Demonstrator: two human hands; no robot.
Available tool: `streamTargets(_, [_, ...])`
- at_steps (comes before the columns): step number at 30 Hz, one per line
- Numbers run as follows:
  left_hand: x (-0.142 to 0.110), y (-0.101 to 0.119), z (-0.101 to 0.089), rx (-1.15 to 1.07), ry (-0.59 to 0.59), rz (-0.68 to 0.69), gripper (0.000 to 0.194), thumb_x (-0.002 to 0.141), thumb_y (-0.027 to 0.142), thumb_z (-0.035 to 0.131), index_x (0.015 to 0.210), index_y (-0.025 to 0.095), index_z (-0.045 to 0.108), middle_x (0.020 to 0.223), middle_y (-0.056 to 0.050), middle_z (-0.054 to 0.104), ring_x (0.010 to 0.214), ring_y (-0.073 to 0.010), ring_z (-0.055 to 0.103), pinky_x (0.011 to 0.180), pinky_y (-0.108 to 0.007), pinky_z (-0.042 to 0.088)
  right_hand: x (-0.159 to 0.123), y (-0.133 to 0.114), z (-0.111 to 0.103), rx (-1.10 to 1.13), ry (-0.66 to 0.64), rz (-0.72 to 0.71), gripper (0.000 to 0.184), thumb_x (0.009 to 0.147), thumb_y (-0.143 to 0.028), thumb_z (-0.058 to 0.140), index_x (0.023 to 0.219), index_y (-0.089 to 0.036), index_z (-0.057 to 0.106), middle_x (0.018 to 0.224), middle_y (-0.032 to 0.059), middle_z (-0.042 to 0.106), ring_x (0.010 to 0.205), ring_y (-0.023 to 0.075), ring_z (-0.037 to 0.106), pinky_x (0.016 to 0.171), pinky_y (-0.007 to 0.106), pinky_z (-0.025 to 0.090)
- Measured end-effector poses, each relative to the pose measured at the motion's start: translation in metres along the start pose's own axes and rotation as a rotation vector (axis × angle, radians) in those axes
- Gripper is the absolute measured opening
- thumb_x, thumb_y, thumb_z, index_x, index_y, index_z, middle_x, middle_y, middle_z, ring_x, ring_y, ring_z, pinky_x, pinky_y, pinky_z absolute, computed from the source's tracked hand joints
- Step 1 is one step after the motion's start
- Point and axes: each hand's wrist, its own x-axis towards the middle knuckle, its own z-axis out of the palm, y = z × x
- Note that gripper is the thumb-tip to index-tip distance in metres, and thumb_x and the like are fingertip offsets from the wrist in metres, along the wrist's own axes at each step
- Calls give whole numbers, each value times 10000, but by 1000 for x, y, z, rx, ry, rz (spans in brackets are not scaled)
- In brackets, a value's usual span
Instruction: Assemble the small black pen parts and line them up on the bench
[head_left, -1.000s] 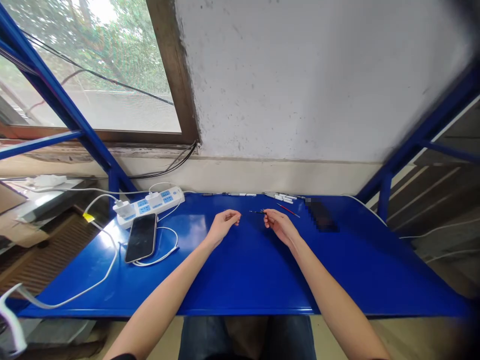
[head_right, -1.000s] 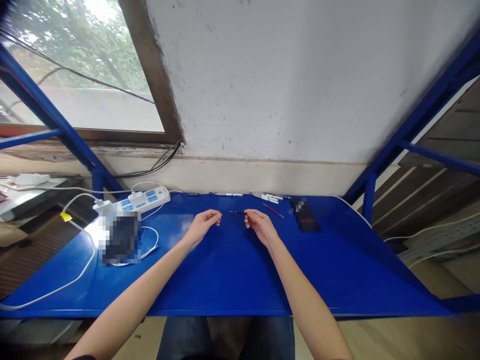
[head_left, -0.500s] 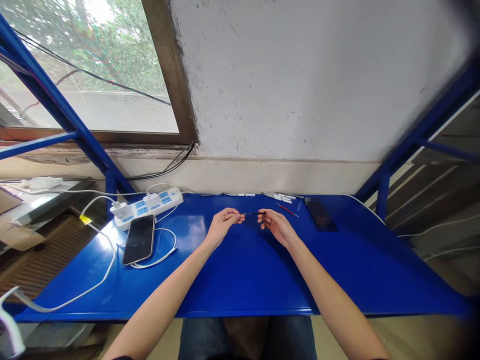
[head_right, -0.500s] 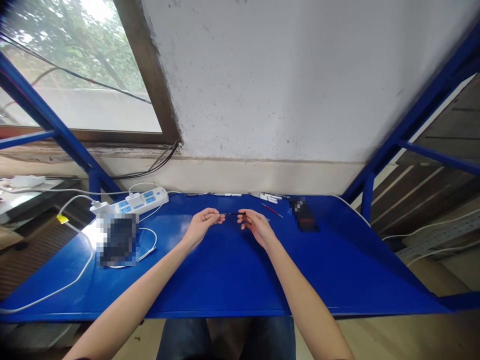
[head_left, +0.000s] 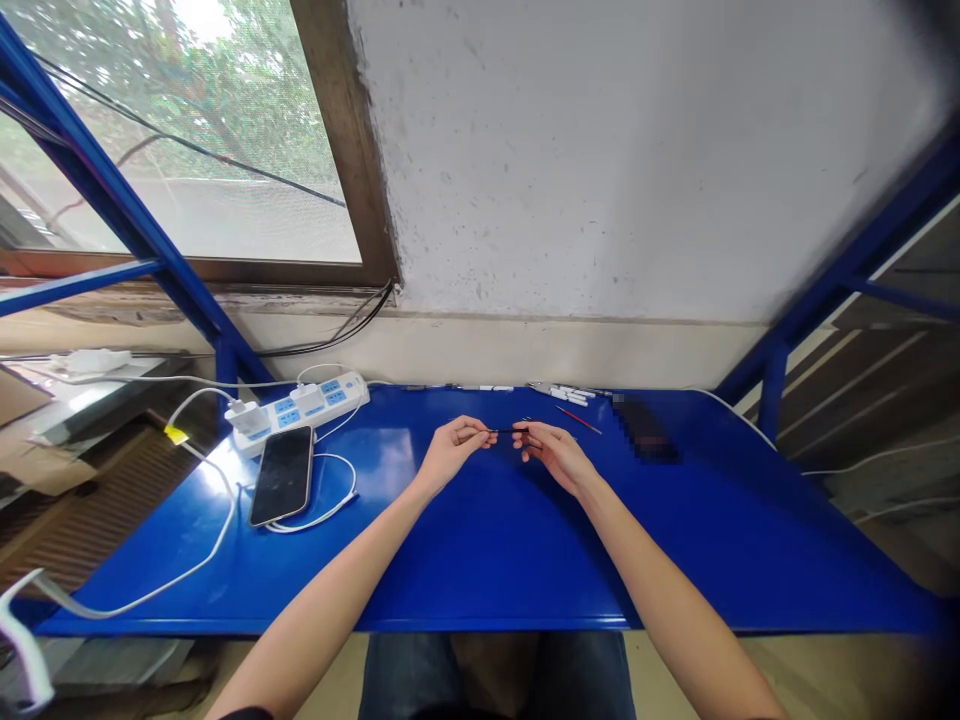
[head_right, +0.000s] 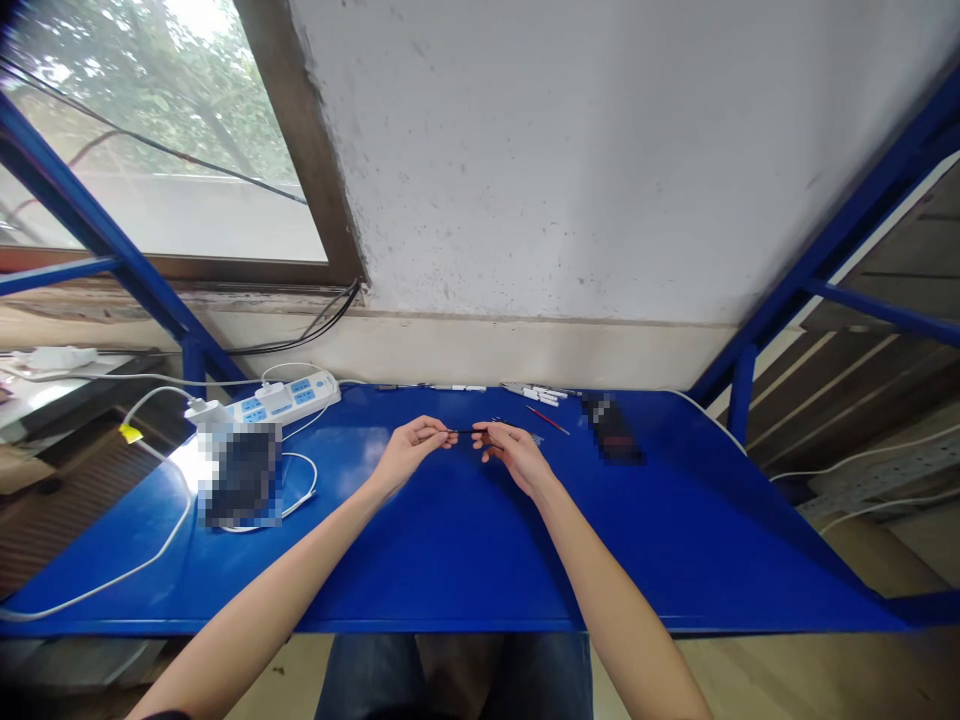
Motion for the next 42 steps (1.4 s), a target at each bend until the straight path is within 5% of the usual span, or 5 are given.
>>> streamTargets(9, [-4, 2, -8, 631, -103, 128, 238, 846, 383, 553, 783, 166, 627, 688, -7, 639, 590, -122, 543, 581, -240, 406, 0, 13, -1, -822, -45, -247, 183, 808, -228, 594, 931, -211, 728, 817, 31, 665, 739, 154, 564, 691, 283, 434])
streamTargets(15, [-3, 2, -11, 881, -201, 288, 205, 872, 326, 526, 786, 181, 642, 754, -25, 611, 726, -156, 540, 702, -274, 406, -2, 14, 5, -1151, -137, -340, 143, 798, -112, 592, 867, -187, 693, 763, 33, 639, 745, 162, 539, 704, 285, 429])
streamTargets(24, [8, -10, -51, 1143, 187, 179, 123, 814, 165, 529, 880, 187, 630, 796, -38, 564, 797, -197, 533, 724, -306, 408, 0, 25, 6, -1209, -156, -346, 168, 806, -68, 570, 874, -181, 674, 828, 37, 595, 780, 157, 543, 736, 288, 434])
streamTargets(38, [5, -16, -45, 1261, 97, 119, 275, 845, 159, 515, 1088, 196, 638, 934, -71, 573, 915, -216, 556, 816, -319, 443, -1, 24, 3, -1229, -122, -366, 133, 836, -171, 593, 944, -184, 670, 857, 45, 587, 813, 170, 544, 770, 307, 446])
streamTargets(42, [6, -17, -46, 1278, 84, 111, 287, 853, 167, 500, 1107, 191, 632, 948, -75, 576, 929, -216, 556, 829, -320, 447, 1, 18, -4, -1223, -10, -392, 143, 849, -197, 558, 939, -192, 670, 845, 42, 590, 810, 173, 541, 776, 310, 442])
